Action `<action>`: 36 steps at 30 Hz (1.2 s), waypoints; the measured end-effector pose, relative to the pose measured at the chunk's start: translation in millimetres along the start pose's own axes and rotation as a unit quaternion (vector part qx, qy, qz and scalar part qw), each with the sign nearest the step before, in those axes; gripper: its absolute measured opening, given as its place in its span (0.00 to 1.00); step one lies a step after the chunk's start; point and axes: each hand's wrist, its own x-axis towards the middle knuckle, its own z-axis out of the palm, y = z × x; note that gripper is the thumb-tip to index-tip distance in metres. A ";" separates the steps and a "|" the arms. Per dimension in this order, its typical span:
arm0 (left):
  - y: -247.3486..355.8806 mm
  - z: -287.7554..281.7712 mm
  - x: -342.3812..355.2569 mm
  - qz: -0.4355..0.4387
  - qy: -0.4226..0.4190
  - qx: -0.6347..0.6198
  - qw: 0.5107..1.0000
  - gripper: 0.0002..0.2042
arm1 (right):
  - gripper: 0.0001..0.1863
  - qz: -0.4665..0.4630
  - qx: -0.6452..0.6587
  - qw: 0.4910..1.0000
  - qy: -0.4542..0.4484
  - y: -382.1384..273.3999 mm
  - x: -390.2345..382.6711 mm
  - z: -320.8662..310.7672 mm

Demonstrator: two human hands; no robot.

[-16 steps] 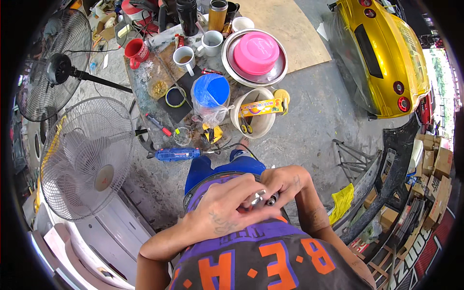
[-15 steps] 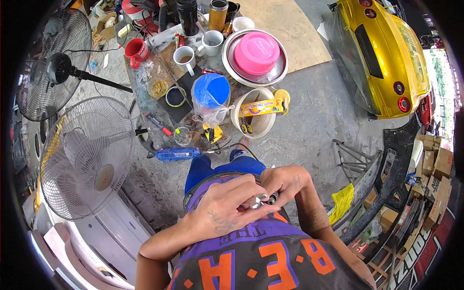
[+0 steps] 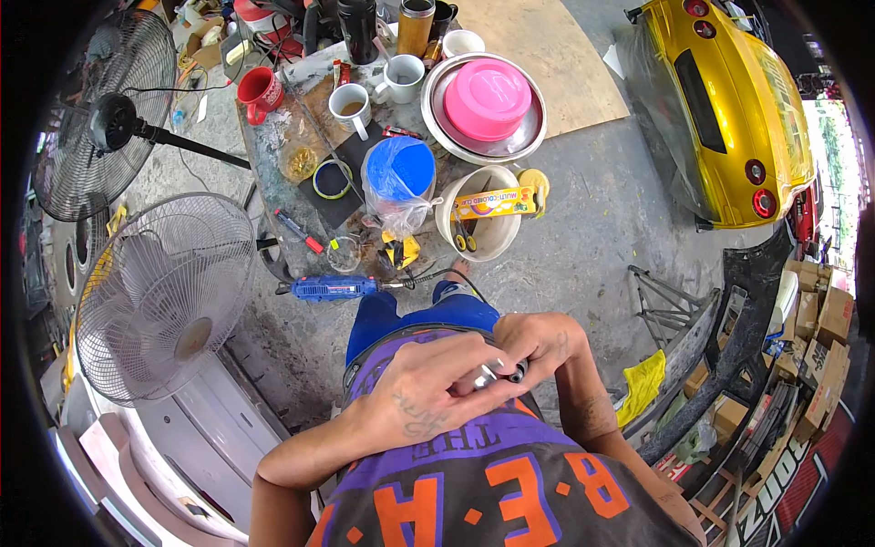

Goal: The recorder is soldering or repairing a small electronic component using tools.

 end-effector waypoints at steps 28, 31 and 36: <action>-329.1 -104.0 -22.1 -0.134 0.348 0.321 0.870 0.02 | 0.09 0.109 0.022 0.983 0.143 -12.1 -38.8 13.1; -335.2 -109.0 -17.3 -0.154 0.364 0.377 0.838 0.02 | 0.08 0.089 0.002 0.977 0.195 -12.6 -37.4 24.6; -336.9 -107.2 -19.4 -0.202 0.371 0.259 0.869 0.11 | 0.08 0.130 0.002 0.967 0.218 -19.5 -48.0 34.2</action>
